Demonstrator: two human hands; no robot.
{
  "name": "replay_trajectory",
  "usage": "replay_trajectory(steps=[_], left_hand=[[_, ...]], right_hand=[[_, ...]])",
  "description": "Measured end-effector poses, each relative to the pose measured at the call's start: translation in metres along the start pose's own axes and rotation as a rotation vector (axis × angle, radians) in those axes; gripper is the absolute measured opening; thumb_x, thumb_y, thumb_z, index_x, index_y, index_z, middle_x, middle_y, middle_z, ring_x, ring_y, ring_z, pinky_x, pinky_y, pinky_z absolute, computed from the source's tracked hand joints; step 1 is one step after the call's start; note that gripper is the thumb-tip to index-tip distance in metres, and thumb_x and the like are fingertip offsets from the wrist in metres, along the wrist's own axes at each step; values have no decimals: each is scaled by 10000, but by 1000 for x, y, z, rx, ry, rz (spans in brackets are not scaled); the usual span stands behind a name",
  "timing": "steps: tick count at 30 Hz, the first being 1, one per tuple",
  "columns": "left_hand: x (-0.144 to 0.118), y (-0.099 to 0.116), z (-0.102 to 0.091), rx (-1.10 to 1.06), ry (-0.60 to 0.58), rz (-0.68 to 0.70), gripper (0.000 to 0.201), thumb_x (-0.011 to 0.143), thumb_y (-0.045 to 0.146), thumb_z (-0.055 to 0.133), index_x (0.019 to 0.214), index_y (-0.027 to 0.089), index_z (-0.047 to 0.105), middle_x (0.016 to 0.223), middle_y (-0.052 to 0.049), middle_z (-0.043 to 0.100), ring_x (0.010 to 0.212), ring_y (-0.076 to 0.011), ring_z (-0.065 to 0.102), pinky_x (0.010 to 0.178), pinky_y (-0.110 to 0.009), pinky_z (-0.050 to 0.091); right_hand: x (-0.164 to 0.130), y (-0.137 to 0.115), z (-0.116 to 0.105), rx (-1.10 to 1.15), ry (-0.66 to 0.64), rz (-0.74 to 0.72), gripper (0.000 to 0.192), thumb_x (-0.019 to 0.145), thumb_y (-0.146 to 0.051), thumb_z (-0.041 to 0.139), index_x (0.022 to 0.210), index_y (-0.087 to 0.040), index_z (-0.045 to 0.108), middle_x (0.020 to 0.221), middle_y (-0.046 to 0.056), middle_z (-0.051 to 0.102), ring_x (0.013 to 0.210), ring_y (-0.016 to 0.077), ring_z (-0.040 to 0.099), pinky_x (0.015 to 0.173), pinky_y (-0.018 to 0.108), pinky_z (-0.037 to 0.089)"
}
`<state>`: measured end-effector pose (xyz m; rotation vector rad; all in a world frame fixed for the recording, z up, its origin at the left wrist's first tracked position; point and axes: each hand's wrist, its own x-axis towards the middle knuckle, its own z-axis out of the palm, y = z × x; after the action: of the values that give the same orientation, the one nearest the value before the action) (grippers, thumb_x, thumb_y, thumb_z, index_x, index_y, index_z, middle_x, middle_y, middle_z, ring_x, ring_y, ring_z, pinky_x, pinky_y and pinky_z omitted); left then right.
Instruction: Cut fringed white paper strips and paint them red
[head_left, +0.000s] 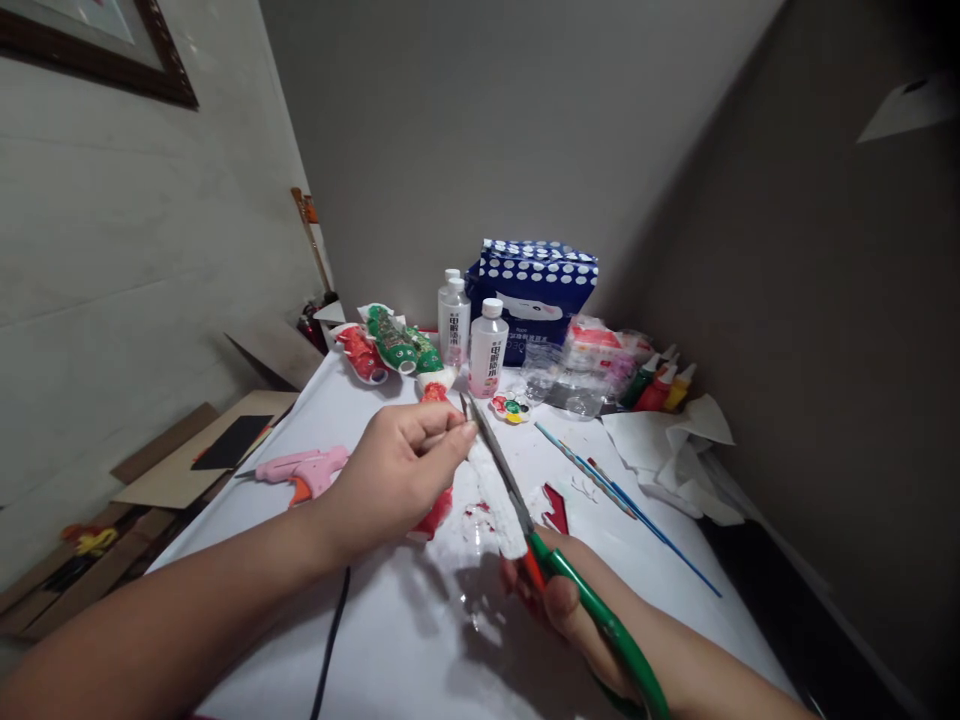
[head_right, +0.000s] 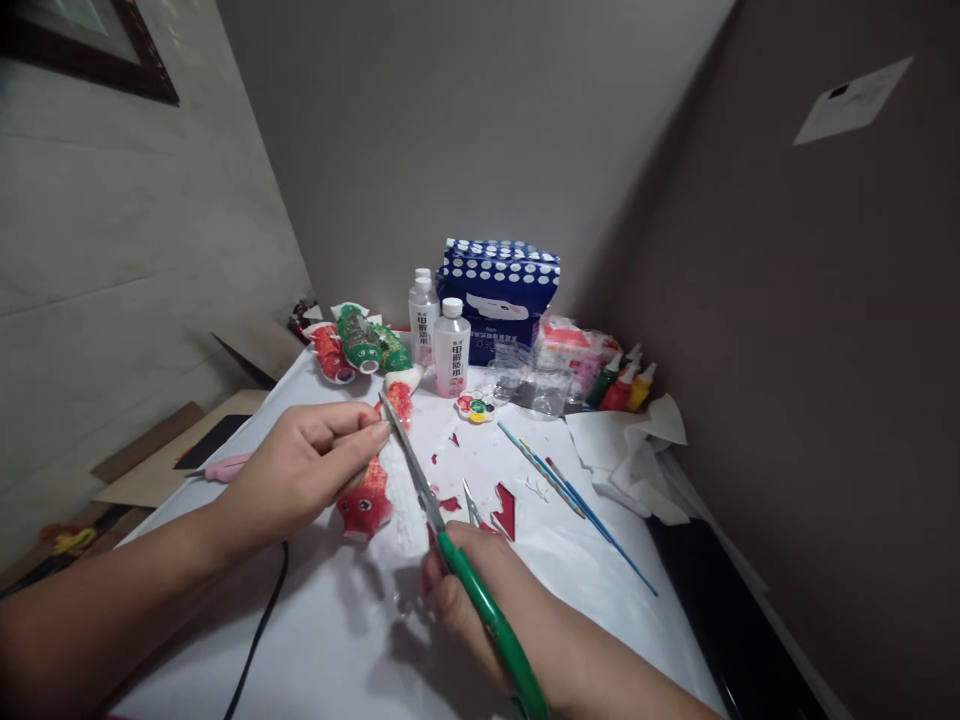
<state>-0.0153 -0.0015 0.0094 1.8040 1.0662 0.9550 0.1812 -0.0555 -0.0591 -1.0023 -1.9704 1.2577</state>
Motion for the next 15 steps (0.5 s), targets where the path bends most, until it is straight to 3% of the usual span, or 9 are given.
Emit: replay_trajectory(steps=[4, 10, 15], left_hand=[[-3, -1, 3, -30, -51, -15, 327, 890, 334, 468, 603, 201, 384, 482, 75, 357, 414, -72, 346, 400, -203, 264], [-5, -3, 7, -48, -20, 22, 333, 899, 329, 474, 605, 196, 390, 502, 78, 317, 438, -69, 298, 409, -206, 242], [-7, -6, 11, -41, 29, 59, 333, 906, 328, 468, 609, 198, 389, 502, 71, 325, 442, -75, 303, 411, -213, 263]], right_hand=[[-1, -6, -2, -95, 39, -5, 720, 798, -843, 143, 812, -192, 450, 782, 43, 502, 675, 171, 436, 634, 302, 414], [1, -2, 7, 112, 31, 3, 695, 777, -865, 204, 691, -201, 394, 626, -20, 394, 561, 125, 326, 501, 255, 295], [0, 0, 13, 137, 46, -36, 671, 821, -824, 218, 753, -193, 440, 658, -9, 419, 579, 133, 355, 519, 259, 299]])
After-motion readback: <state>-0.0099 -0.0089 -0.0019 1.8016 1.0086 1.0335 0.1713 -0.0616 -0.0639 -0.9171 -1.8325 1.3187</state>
